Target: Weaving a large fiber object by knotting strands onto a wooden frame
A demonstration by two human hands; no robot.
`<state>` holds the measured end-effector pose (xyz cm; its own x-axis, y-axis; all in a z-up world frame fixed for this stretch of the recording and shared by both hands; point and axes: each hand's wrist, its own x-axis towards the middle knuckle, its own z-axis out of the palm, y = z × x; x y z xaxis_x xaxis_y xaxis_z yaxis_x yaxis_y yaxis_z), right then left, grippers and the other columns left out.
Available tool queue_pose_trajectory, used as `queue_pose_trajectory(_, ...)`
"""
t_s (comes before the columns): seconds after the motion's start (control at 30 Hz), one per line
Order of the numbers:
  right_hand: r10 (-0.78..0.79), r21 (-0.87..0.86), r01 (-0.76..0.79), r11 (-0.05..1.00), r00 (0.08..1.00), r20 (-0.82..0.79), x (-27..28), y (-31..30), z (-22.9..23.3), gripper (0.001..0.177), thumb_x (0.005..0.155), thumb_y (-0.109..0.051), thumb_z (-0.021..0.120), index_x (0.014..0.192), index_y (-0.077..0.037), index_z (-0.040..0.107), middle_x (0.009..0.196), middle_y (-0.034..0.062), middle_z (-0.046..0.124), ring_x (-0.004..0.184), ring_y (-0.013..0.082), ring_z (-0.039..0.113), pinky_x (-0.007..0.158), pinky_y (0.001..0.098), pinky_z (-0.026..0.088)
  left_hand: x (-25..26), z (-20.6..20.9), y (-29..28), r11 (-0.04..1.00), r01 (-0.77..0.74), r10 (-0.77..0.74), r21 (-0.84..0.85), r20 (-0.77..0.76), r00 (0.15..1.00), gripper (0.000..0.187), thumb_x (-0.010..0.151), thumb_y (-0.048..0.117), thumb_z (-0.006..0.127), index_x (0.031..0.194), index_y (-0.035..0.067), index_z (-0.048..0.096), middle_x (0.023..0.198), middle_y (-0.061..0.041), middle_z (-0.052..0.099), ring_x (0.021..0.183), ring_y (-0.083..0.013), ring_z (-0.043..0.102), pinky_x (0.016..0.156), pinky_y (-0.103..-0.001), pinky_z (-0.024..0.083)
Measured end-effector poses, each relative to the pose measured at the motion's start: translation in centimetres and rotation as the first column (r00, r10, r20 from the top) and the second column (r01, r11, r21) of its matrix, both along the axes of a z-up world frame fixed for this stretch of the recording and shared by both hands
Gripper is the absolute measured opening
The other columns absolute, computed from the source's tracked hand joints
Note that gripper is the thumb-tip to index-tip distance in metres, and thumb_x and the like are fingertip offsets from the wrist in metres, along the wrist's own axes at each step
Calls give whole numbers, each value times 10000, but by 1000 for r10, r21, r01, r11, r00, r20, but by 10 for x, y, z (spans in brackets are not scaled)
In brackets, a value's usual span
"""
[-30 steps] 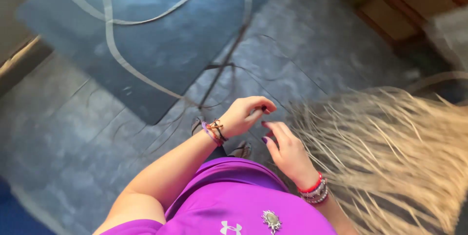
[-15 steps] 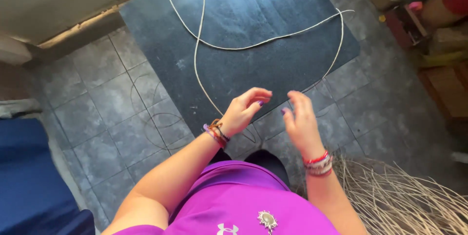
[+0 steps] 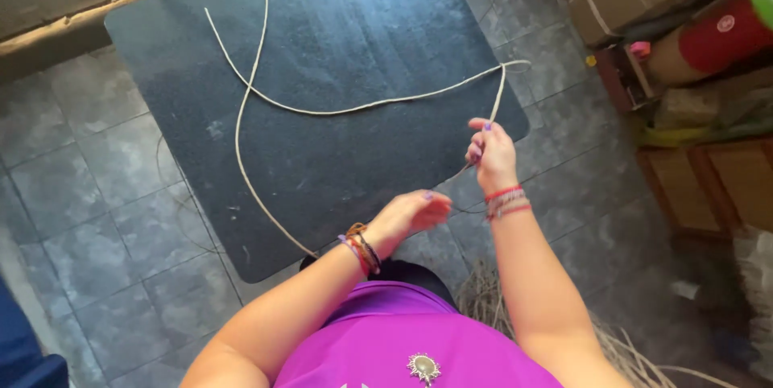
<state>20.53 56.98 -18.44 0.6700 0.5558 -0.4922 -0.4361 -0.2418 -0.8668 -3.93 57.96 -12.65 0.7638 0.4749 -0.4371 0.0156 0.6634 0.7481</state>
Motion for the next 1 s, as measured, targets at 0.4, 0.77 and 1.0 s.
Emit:
queue_pose_trajectory(0.4, 514, 293, -441, 848, 819, -256, -50, -107, 164, 279, 1088, -185, 439, 909, 7, 534, 643, -16, 252, 436, 78, 250, 305, 228, 239, 63, 77, 39, 811, -20, 403, -584, 534, 743, 521, 1084, 417, 487, 1516, 127, 460, 1425, -117, 622, 1295, -269, 618, 1084, -412, 521)
queue_pose_trajectory(0.77, 494, 136, -493, 859, 869, 26, -81, -78, 217, 471, 1074, -203, 440, 1479, 34, 480, 1315, 207, 666, 1051, 178, 620, 952, 364, 497, 36, 71, 0, 925, 317, -366, 210, 268, 891, 317, 1022, 283, 466, 817, 110, 637, 544, -28, 598, 457, -118, 574, 401, -232, 438)
queue_pose_trajectory(1.0, 405, 89, -405, 910, 914, 21, -132, -74, 214, 323, 1106, -182, 389, 1148, 21, 637, 552, -22, 234, 391, 40, 189, 298, 212, 195, 9, 28, -5, 723, 492, -622, 485, 147, 769, 513, 859, 64, 632, 1358, 8, 525, 1254, -264, 641, 1189, -379, 603, 1027, -536, 491)
